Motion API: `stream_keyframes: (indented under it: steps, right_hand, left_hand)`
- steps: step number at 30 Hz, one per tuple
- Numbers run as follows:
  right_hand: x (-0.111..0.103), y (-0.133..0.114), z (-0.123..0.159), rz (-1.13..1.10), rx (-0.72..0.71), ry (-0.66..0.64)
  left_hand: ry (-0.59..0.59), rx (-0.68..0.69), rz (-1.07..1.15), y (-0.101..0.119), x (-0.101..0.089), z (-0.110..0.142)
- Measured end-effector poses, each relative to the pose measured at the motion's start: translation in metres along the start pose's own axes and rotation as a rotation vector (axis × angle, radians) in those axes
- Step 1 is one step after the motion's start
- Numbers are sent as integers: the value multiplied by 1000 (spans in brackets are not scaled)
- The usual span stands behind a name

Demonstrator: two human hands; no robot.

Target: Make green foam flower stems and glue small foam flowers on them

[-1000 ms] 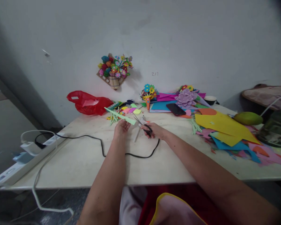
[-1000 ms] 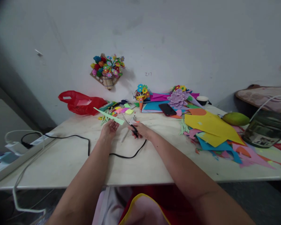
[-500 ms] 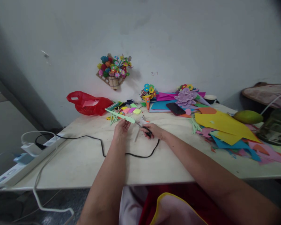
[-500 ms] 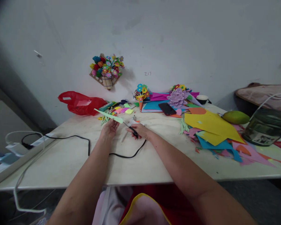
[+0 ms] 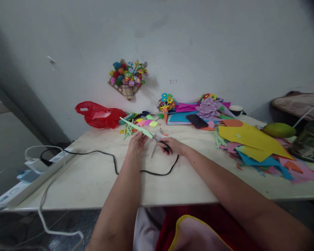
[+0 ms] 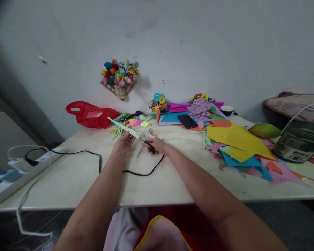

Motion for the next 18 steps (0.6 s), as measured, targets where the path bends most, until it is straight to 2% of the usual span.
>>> stream_keyframes:
  steps: [18]
  right_hand:
    - [1, -2, 2, 31, 13, -13]
  left_hand:
    - [-8, -2, 2, 1, 5, 4]
Point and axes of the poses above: each hand's wrist, its own z-axis away from the middle knuckle, its own x-axis out of the palm, y = z × x, the point moved 10 cm from there along -z, towards the middle knuckle, and after that the axes turned 6 degrees about -x, right-handed, at the moved point
